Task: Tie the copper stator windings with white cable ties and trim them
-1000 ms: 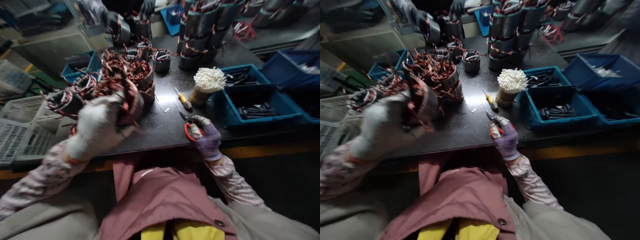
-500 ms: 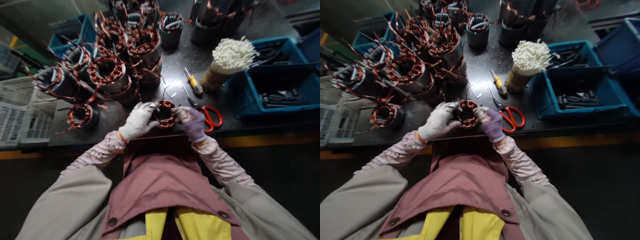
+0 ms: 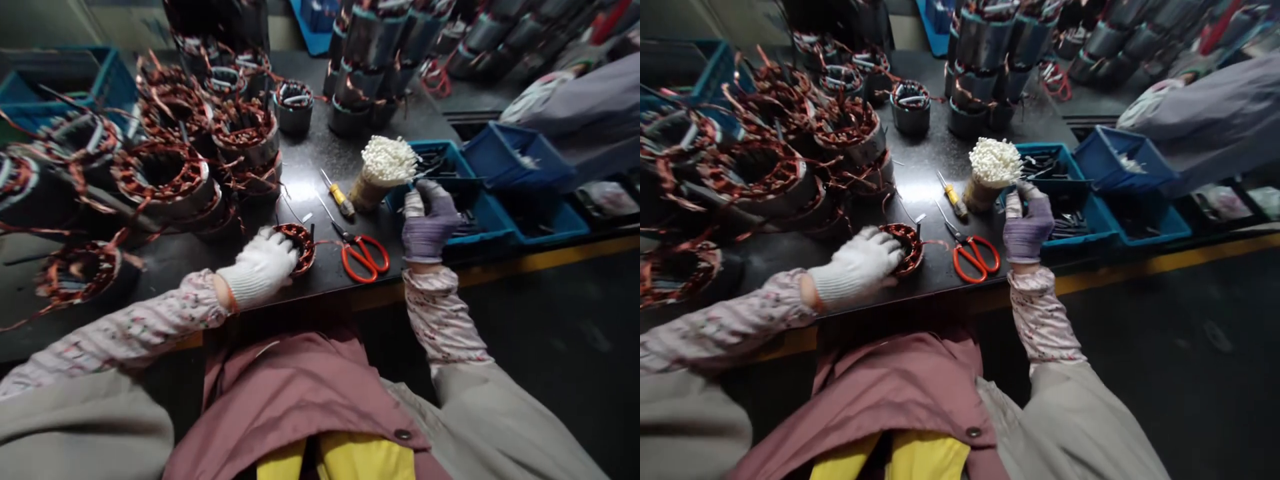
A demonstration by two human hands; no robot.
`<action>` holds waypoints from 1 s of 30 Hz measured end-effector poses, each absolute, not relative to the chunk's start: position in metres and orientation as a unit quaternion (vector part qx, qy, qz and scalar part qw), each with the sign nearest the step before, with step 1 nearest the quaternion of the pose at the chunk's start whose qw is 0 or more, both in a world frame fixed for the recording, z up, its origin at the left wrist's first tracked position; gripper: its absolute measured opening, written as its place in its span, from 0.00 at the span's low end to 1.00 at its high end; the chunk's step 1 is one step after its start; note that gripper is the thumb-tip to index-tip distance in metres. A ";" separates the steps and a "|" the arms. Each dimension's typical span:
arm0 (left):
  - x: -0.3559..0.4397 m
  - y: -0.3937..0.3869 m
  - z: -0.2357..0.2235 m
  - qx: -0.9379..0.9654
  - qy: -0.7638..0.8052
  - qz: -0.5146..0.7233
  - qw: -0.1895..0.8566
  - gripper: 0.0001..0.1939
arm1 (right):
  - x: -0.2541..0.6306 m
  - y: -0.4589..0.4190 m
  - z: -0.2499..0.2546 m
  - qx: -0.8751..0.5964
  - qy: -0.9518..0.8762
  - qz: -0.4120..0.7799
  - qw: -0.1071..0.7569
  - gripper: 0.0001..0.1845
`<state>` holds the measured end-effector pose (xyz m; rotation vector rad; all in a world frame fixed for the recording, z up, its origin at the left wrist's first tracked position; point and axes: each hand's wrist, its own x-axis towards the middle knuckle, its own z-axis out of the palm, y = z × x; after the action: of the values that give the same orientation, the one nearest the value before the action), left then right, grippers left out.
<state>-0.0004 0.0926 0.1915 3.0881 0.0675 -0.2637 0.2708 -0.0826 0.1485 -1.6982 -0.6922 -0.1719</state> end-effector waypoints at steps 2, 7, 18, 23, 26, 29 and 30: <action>0.003 0.092 0.175 0.996 0.025 -0.081 0.038 0.16 | 0.274 -0.081 0.148 -0.755 -0.311 -0.188 0.546 0.12; -0.008 0.096 0.148 0.993 0.061 0.002 0.105 0.17 | 0.261 -0.065 0.136 -0.784 -0.369 -0.262 0.425 0.13; -0.014 0.102 0.143 0.990 0.046 0.044 0.124 0.17 | 0.280 -0.021 0.127 -0.896 -0.331 -0.179 0.237 0.17; -0.015 0.107 0.148 0.989 0.048 -0.006 0.142 0.18 | 0.277 -0.016 0.137 -0.911 -0.321 -0.151 0.210 0.21; -0.018 0.102 0.147 0.987 0.074 0.003 0.139 0.19 | 0.274 -0.014 0.141 -0.906 -0.317 -0.134 0.246 0.21; -0.021 0.100 0.142 0.984 0.081 0.034 0.155 0.18 | 0.268 -0.027 0.148 -0.860 -0.343 -0.157 0.345 0.24; -0.021 0.100 0.140 0.983 0.080 0.039 0.159 0.17 | 0.267 -0.035 0.153 -0.843 -0.354 -0.151 0.377 0.24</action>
<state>-0.0212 0.1001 0.1400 2.8099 0.2298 0.1119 0.2671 -0.0348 0.1528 -2.1549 -0.9040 -0.3871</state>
